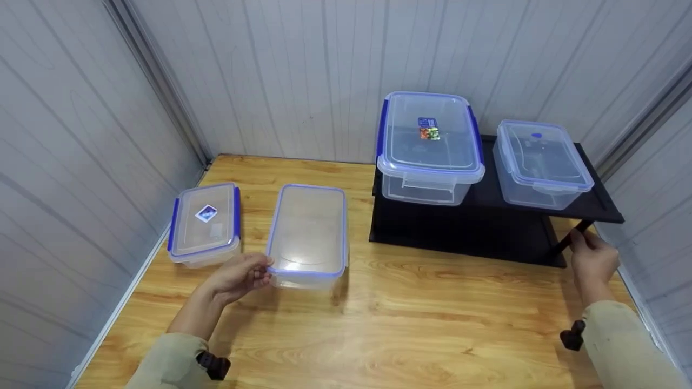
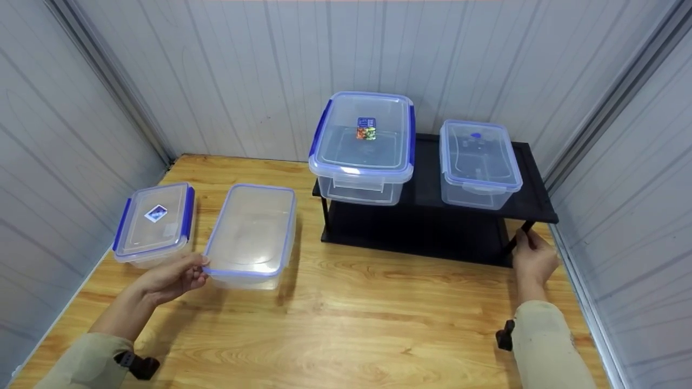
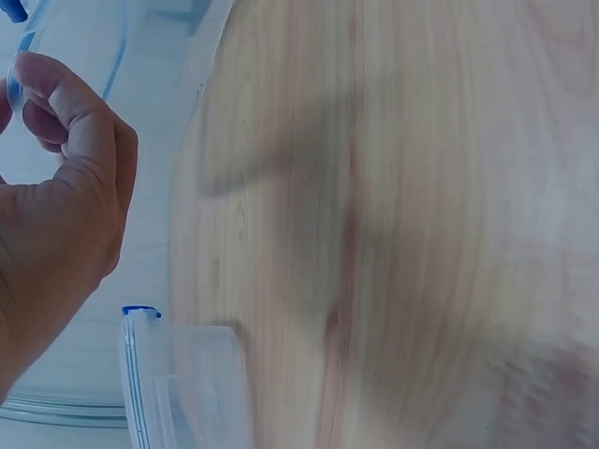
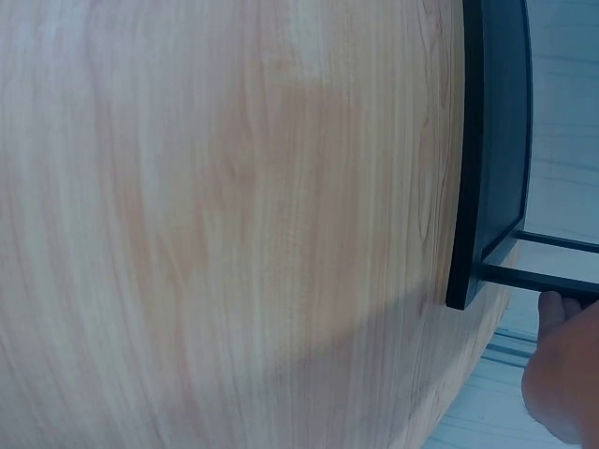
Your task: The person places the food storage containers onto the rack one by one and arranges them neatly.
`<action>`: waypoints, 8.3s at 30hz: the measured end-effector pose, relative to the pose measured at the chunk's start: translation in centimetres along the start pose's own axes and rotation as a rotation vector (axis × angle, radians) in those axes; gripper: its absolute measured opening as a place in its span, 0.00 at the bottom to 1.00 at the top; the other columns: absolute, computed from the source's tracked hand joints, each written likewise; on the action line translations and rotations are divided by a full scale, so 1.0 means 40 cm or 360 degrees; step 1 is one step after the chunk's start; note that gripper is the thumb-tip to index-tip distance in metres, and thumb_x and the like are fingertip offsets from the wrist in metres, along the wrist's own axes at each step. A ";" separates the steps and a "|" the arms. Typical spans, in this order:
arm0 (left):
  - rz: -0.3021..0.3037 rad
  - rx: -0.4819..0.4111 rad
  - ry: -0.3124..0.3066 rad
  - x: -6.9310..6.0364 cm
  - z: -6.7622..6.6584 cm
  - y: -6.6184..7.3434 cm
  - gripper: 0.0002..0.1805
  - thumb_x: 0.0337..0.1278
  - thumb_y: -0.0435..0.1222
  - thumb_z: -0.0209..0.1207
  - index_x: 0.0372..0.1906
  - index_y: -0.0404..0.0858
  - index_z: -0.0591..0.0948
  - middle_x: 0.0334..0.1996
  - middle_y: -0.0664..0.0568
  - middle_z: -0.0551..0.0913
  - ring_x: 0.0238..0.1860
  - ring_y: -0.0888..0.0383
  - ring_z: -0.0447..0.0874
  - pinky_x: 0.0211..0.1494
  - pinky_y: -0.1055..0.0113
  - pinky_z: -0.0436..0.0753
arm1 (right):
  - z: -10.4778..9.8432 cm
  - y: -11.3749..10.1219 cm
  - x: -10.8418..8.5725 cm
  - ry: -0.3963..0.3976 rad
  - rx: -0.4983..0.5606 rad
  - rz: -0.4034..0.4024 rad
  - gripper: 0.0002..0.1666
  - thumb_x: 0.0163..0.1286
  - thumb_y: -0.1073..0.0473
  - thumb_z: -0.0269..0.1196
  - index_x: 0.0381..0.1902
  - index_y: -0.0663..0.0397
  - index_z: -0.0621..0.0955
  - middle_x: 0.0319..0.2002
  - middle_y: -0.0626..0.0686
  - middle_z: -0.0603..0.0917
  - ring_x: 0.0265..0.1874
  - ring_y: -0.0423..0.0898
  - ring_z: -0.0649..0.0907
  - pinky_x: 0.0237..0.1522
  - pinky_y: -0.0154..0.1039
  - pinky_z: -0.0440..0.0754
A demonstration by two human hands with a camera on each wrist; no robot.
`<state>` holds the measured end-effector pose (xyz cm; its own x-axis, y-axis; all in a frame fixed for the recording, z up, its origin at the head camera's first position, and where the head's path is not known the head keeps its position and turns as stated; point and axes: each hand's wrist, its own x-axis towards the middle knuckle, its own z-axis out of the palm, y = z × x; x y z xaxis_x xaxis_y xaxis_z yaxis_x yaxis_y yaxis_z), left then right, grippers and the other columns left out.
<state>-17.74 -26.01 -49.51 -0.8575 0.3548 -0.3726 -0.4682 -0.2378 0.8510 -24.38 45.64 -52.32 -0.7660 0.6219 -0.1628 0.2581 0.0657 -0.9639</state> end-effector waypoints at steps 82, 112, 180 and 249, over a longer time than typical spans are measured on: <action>-0.0085 -0.0129 -0.0153 0.185 0.483 -0.180 0.06 0.65 0.28 0.59 0.32 0.38 0.81 0.23 0.55 0.82 0.24 0.66 0.82 0.35 0.76 0.87 | -0.003 -0.002 0.003 -0.0002 -0.0245 -0.0003 0.33 0.78 0.41 0.64 0.74 0.46 0.75 0.31 0.22 0.84 0.39 0.24 0.83 0.73 0.40 0.76; -0.0029 -0.0136 -0.0072 0.352 0.497 -0.125 0.07 0.66 0.28 0.58 0.31 0.37 0.81 0.23 0.53 0.80 0.24 0.64 0.80 0.33 0.77 0.85 | -0.003 0.002 0.001 0.0010 -0.0253 -0.0034 0.33 0.78 0.42 0.63 0.74 0.47 0.75 0.32 0.24 0.85 0.42 0.27 0.84 0.76 0.43 0.73; 0.0240 -0.0536 0.0623 0.437 0.525 -0.096 0.04 0.66 0.22 0.60 0.42 0.26 0.77 0.35 0.43 0.81 0.33 0.55 0.87 0.50 0.63 0.93 | -0.004 0.001 0.000 -0.0066 0.0040 0.0056 0.36 0.76 0.45 0.68 0.75 0.51 0.74 0.32 0.28 0.87 0.38 0.25 0.85 0.82 0.42 0.63; 0.0185 -0.0063 0.0473 -0.135 -0.187 0.196 0.10 0.80 0.38 0.59 0.55 0.38 0.79 0.45 0.53 0.90 0.50 0.57 0.92 0.60 0.63 0.89 | -0.002 -0.003 -0.001 -0.0028 -0.0034 0.0061 0.33 0.76 0.44 0.68 0.74 0.48 0.76 0.60 0.46 0.84 0.47 0.27 0.88 0.62 0.24 0.78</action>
<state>-18.38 -36.56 -43.60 -0.9278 0.0452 -0.3704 -0.3664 -0.2983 0.8813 -24.32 45.68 -52.18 -0.7655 0.6104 -0.2035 0.3000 0.0588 -0.9521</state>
